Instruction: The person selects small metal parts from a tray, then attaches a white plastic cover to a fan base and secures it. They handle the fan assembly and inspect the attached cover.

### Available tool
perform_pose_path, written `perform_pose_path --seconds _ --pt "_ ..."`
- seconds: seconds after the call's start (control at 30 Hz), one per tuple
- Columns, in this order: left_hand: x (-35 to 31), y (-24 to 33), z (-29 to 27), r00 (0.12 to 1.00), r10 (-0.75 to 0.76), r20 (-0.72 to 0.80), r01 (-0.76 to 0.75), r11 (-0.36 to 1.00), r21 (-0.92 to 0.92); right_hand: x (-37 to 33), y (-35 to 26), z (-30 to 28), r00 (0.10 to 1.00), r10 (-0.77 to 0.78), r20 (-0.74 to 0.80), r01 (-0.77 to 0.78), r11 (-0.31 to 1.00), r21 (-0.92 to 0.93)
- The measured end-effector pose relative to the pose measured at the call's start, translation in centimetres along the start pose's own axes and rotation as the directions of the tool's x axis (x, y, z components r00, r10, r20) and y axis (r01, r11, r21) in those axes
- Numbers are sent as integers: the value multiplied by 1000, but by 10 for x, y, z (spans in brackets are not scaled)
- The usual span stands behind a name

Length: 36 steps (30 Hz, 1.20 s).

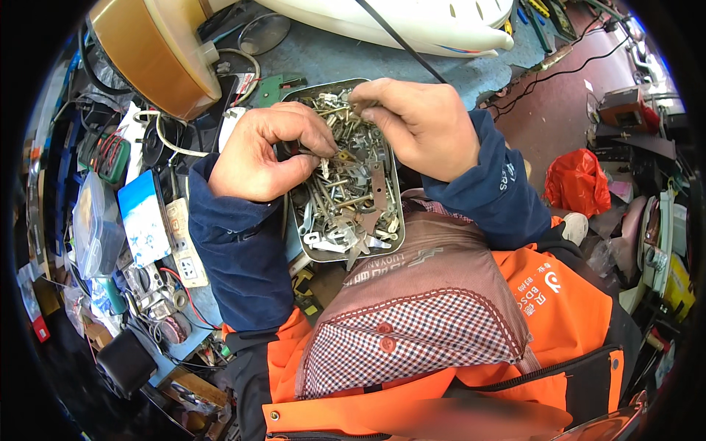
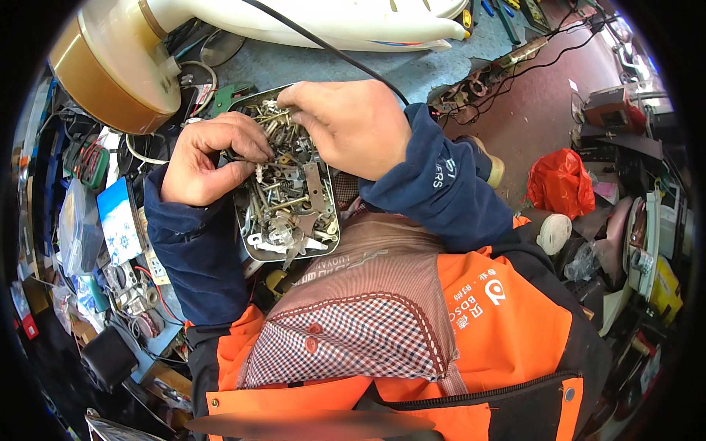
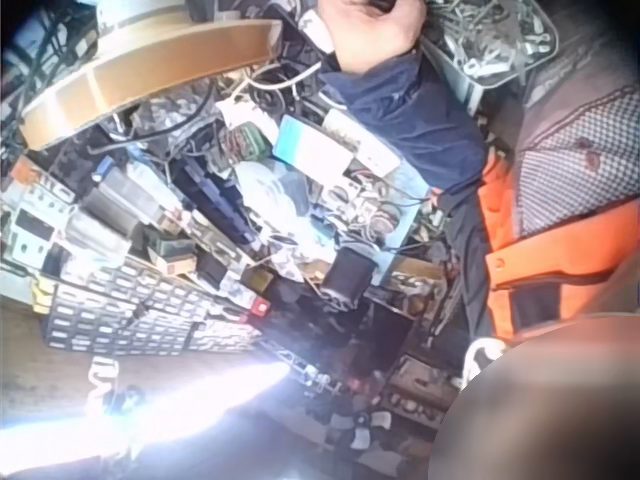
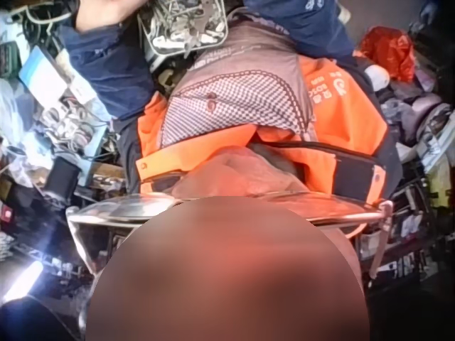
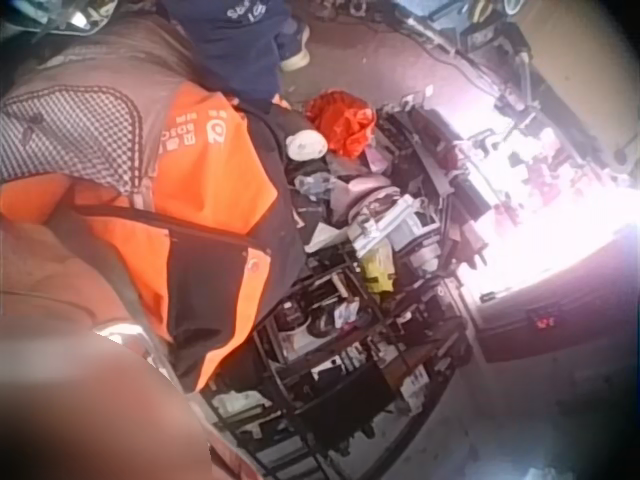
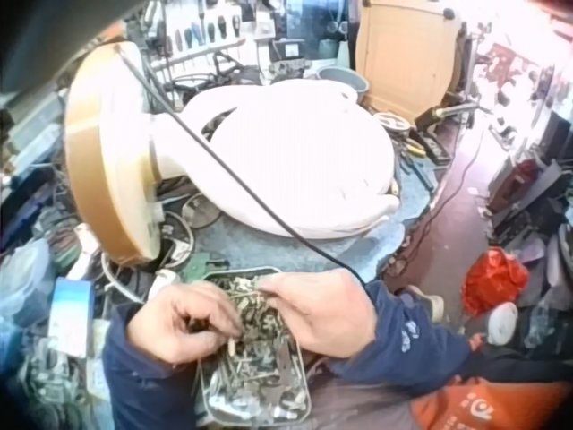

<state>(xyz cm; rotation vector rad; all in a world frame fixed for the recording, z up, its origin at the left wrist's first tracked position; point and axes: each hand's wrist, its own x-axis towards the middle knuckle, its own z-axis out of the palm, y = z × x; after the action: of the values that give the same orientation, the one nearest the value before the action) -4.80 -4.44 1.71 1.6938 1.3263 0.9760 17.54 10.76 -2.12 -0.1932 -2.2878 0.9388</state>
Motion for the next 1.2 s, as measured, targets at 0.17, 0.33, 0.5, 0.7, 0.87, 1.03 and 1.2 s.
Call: perform_pose_path --seconds 0.17,0.33,0.5,0.7,0.87,1.03,1.2 --pt "-1 -3 7 975 -52 -217 46 998 -33 0 -8 -18 974 194 -121 -145 934 327" --pt "16 -10 22 933 45 -358 -6 994 108 0 -14 -52 981 36 190 -85 963 255" --pt "26 8 29 968 188 -167 -143 959 246 -6 4 -29 987 -141 80 139 990 31" --pt "30 11 37 973 105 -206 -29 939 341 -6 19 -21 984 -45 -170 66 991 117" --pt "26 20 37 994 104 30 -104 839 534 -7 -2 -40 983 181 11 -176 938 297" --pt "27 18 34 994 60 88 -99 826 555 -8 6 -23 988 -34 151 8 985 171" --pt "24 7 31 999 54 5 -52 914 402 -6 8 -14 993 -90 -82 90 996 -4"
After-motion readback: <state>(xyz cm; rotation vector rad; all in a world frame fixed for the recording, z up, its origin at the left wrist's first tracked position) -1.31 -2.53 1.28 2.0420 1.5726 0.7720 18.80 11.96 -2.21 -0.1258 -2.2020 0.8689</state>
